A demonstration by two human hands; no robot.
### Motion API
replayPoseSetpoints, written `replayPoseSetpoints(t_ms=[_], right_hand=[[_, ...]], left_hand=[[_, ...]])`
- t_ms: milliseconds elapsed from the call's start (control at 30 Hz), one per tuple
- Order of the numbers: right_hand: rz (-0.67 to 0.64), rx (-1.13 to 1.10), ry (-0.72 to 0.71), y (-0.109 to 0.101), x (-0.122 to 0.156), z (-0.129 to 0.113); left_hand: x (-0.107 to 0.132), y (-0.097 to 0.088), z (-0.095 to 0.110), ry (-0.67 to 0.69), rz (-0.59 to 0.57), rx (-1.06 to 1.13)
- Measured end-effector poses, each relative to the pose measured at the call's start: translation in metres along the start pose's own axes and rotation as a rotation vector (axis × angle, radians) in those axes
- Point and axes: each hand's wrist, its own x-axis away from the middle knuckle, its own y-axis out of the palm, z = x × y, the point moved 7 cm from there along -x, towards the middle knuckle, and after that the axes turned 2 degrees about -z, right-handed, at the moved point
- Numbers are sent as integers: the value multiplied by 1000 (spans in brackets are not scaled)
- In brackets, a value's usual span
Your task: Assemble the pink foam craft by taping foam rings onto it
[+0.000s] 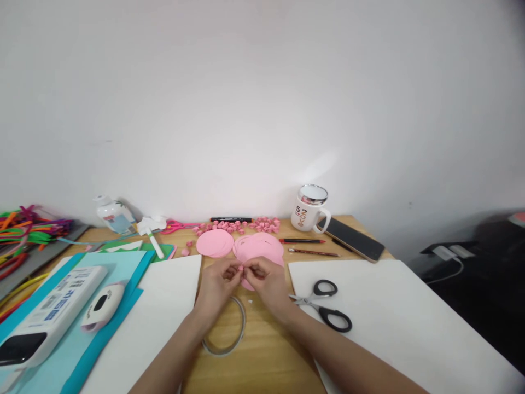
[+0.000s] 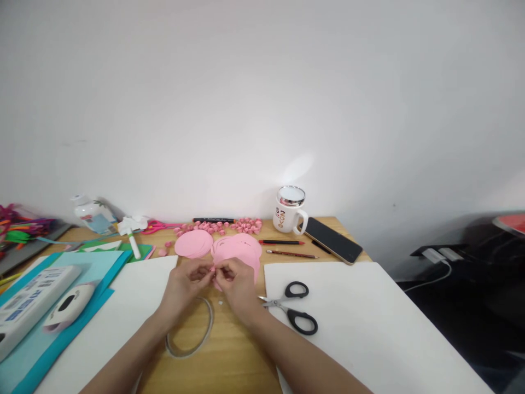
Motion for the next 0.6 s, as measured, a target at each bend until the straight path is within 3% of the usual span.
replayPoseSetpoints(t_ms=[300, 600], right_hand=[[-32, 259, -173, 3, 2, -17], [-136, 595, -225, 13, 6, -15]], left_hand=[[1, 2, 1, 69, -59, -198], [0, 7, -6, 34, -115, -305]])
